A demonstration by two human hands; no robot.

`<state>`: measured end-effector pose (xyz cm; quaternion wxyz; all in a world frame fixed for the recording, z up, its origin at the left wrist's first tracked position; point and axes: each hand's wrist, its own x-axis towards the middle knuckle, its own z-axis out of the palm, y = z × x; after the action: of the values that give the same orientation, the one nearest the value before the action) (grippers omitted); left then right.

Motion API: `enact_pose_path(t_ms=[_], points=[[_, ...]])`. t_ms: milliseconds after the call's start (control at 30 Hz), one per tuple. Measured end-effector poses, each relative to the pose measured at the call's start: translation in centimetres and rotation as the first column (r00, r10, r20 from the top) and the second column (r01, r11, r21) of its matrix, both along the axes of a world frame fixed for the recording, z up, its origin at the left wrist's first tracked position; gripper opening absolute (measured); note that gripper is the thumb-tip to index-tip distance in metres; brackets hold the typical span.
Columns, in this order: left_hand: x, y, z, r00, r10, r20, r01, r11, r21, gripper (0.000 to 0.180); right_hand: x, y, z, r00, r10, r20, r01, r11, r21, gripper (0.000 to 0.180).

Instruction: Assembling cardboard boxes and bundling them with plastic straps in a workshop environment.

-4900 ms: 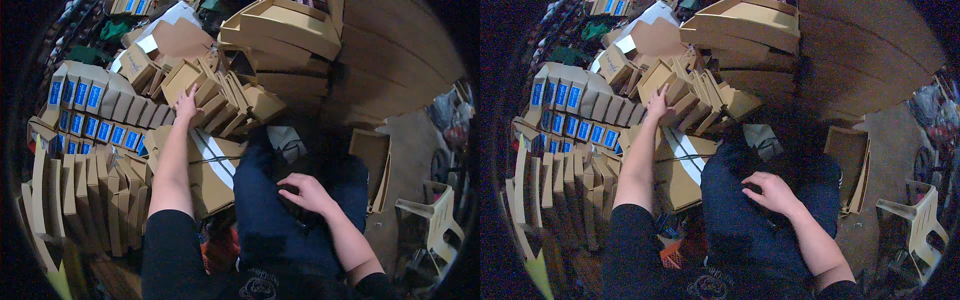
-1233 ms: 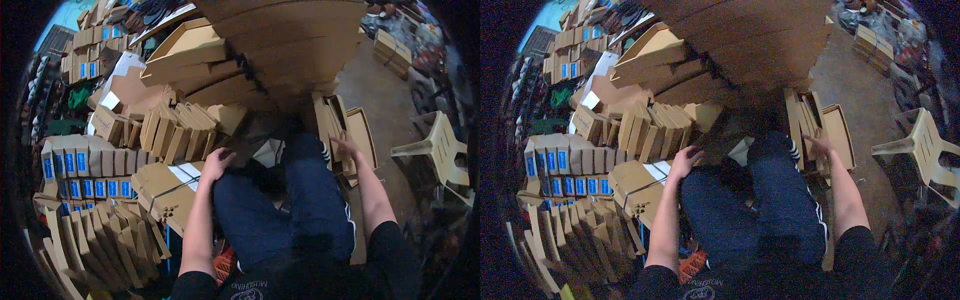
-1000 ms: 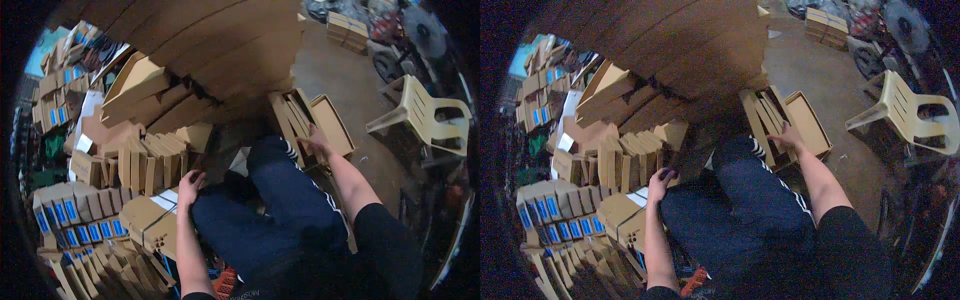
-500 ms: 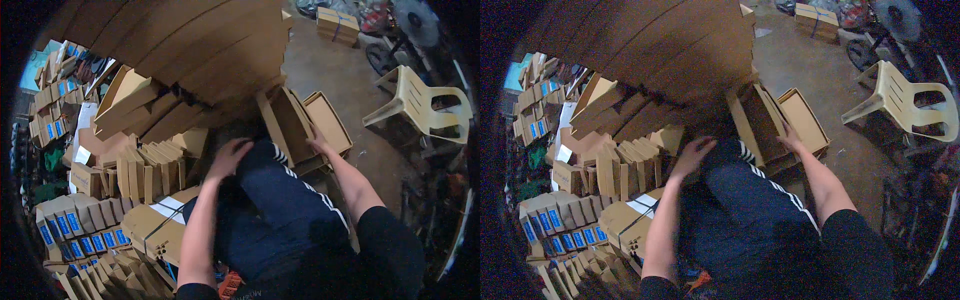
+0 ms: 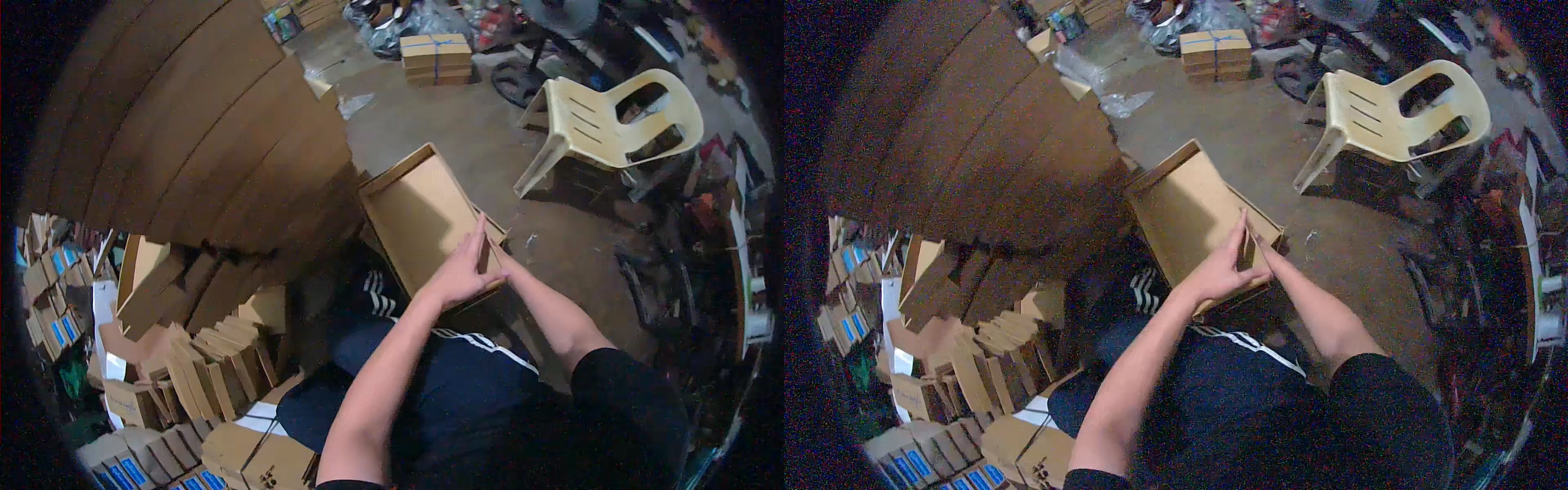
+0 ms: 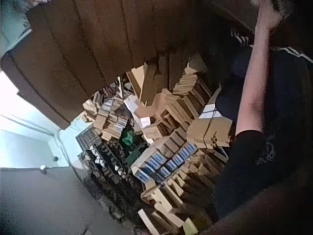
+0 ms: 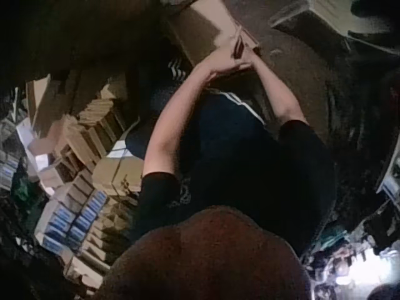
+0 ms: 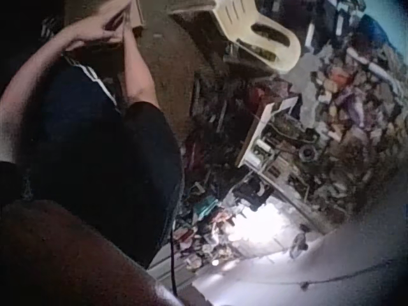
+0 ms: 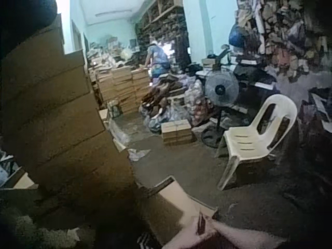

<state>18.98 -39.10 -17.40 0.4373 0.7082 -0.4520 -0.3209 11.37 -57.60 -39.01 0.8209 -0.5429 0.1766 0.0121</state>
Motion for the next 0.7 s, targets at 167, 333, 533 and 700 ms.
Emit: enact_pose_path(t_ms=[167, 333, 533, 700], points=[[-1.0, -0.6, 2.9, 0.931, -0.207, 0.301, 0.145, 0.966, 0.215, 0.100, -3.2, -0.1, 6.7, 0.998, -0.059, -0.019, 0.061, 0.901, 0.430, 0.063], [-1.5, -1.1, 7.5, 0.833, -0.085, 0.547, 0.141, 0.988, -0.062, 0.077, -7.5, -9.4, 1.1, 0.939, -0.342, 0.033, 0.294, 0.850, 0.437, 0.071], [2.9, 9.4, 8.2, 0.853, 0.279, 0.442, -0.258, 0.960, -0.108, 0.065, -6.1, -27.3, 0.6, 0.780, -0.626, 0.006, 0.584, 0.731, 0.354, 0.077], [3.0, 14.1, 6.9, 0.802, 0.426, 0.419, -0.461, 0.887, -0.021, 0.050, -11.6, -42.0, 1.2, 0.610, -0.792, 0.016, 0.766, 0.594, 0.246, 0.083]])
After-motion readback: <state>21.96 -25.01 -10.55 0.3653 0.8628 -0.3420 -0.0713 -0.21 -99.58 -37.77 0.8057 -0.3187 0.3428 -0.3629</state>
